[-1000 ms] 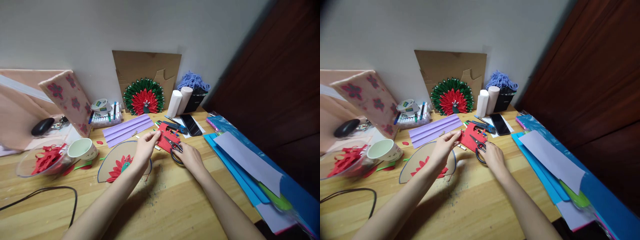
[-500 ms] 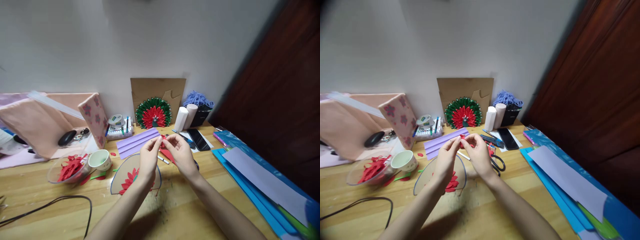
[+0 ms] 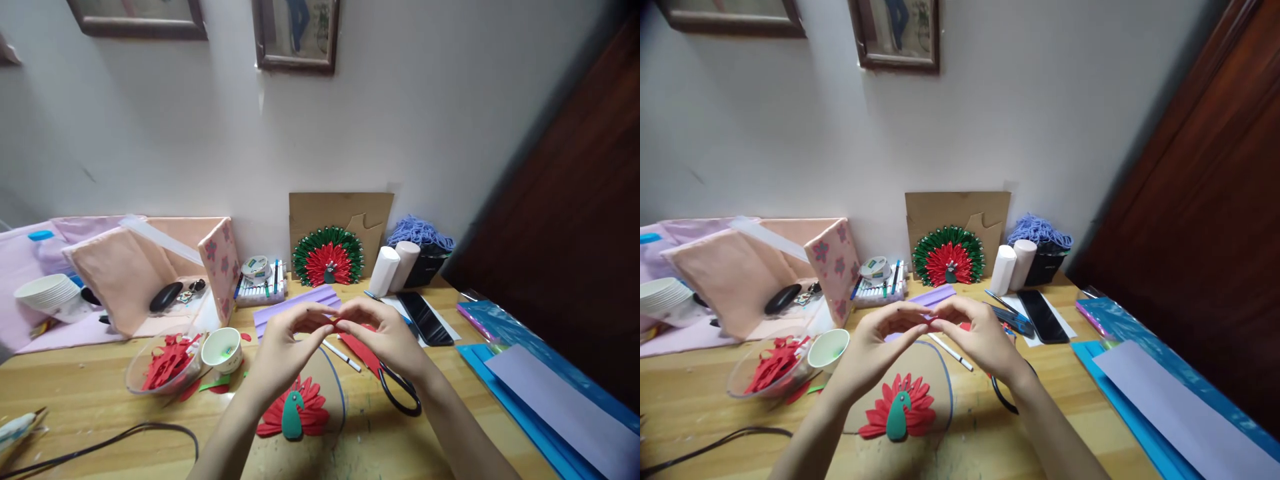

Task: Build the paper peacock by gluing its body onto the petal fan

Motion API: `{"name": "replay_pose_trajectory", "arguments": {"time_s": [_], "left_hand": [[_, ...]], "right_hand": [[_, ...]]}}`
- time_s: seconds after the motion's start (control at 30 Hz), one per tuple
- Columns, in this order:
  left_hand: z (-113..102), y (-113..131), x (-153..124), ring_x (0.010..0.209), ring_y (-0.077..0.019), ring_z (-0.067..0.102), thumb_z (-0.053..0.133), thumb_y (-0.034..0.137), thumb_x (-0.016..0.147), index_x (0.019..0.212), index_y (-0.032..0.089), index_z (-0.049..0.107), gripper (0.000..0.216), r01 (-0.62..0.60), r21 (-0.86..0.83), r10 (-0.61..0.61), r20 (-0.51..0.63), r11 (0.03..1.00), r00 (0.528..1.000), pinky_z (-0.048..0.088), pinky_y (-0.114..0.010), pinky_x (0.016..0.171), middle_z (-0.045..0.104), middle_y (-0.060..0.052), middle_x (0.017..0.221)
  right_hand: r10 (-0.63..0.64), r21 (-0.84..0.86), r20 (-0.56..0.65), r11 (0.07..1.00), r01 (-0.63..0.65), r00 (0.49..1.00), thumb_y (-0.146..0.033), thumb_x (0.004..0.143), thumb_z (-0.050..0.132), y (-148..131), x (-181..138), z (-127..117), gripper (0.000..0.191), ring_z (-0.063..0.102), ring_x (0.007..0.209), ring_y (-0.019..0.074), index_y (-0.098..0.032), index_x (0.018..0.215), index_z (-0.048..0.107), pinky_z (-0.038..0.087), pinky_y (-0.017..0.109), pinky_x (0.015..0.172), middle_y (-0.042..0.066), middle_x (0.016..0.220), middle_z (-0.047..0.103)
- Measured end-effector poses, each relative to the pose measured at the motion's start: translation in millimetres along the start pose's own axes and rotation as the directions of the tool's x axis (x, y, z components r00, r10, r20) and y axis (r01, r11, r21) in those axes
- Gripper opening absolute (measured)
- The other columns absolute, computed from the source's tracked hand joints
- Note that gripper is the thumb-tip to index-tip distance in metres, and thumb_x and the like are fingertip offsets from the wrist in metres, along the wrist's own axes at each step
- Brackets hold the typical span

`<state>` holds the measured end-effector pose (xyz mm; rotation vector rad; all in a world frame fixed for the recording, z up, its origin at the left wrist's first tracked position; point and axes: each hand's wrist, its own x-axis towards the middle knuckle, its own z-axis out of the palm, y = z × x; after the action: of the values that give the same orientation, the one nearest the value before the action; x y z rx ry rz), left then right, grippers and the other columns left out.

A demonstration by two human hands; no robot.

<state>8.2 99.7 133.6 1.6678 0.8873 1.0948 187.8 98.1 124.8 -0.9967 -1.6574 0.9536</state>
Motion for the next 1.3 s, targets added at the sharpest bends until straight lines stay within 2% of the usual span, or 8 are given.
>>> {"name": "replay_pose_trajectory", "arguments": {"time_s": [0.2, 0.43, 0.63, 0.8, 1.03, 1.3], "left_hand": [[-1.0, 4.6, 2.0, 0.079, -0.0182, 0.069, 0.062, 0.023, 0.08, 0.083, 0.02, 0.073, 0.012, 0.001, 0.03, 0.0, -0.054, 1.0, 0.999, 0.055, -0.029, 0.074, 0.073, -0.007, 0.085], [1.8, 9.9, -2.7, 0.082, -0.02, 0.069, 0.068, 0.025, 0.075, 0.085, 0.024, 0.075, 0.012, -0.047, -0.007, 0.046, -0.125, 0.999, 0.991, 0.056, -0.031, 0.075, 0.074, -0.006, 0.087], [6.5, 18.8, -10.3, 0.083, -0.0191, 0.067, 0.066, 0.021, 0.077, 0.091, 0.028, 0.074, 0.018, -0.146, 0.102, 0.165, -0.205, 0.984, 0.965, 0.055, -0.032, 0.078, 0.074, -0.004, 0.089], [11.3, 22.7, -15.1, 0.083, -0.0172, 0.066, 0.065, 0.018, 0.078, 0.088, 0.025, 0.074, 0.015, -0.198, 0.167, 0.234, -0.234, 0.966, 0.943, 0.055, -0.029, 0.075, 0.073, -0.003, 0.087], [11.4, 26.3, -18.0, 0.081, -0.0158, 0.066, 0.066, 0.015, 0.077, 0.101, 0.027, 0.07, 0.027, -0.314, 0.301, 0.374, -0.169, 0.9, 0.912, 0.053, -0.028, 0.076, 0.072, -0.001, 0.09], [10.2, 24.5, -14.7, 0.077, -0.0145, 0.065, 0.064, 0.011, 0.077, 0.096, 0.026, 0.072, 0.025, -0.371, 0.341, 0.441, -0.157, 0.864, 0.884, 0.051, -0.025, 0.07, 0.073, -0.002, 0.084]], "right_hand": [[-0.07, 0.028, -0.111, 0.997, 0.074, 0.991, -0.024, 0.078, 0.068, -3.8, -3.6, 1.8, 0.005, 0.067, 0.078, 0.0154, -0.022, 0.083, 0.069, 0.055, 0.027, 0.073, 0.001, 0.082, 0.07], [-0.253, -0.204, -0.164, 0.954, 0.218, 0.953, -0.022, 0.076, 0.07, -16.1, -11.2, -2.8, 0.012, 0.066, 0.077, 0.0173, -0.025, 0.087, 0.073, 0.055, 0.032, 0.074, 0.003, 0.083, 0.072], [-0.343, -0.28, -0.198, 0.918, 0.282, 0.918, -0.019, 0.079, 0.067, -22.2, -17.0, -2.2, 0.014, 0.066, 0.079, 0.0182, -0.024, 0.09, 0.073, 0.055, 0.033, 0.074, 0.003, 0.086, 0.072], [-0.429, -0.358, -0.197, 0.869, 0.343, 0.881, -0.012, 0.079, 0.066, -25.4, -18.7, -2.6, 0.017, 0.066, 0.077, 0.0158, -0.024, 0.089, 0.071, 0.054, 0.03, 0.073, 0.001, 0.084, 0.072], [-0.432, -0.349, -0.179, 0.868, 0.354, 0.884, -0.012, 0.079, 0.066, -29.0, -19.9, -1.2, 0.016, 0.065, 0.079, 0.0159, -0.025, 0.087, 0.07, 0.054, 0.03, 0.073, 0.0, 0.083, 0.071], [-0.351, -0.291, -0.251, 0.916, 0.275, 0.902, -0.015, 0.078, 0.068, -31.3, -21.5, 2.2, 0.016, 0.065, 0.076, 0.0148, -0.025, 0.09, 0.071, 0.054, 0.029, 0.071, 0.0, 0.083, 0.071]]}}
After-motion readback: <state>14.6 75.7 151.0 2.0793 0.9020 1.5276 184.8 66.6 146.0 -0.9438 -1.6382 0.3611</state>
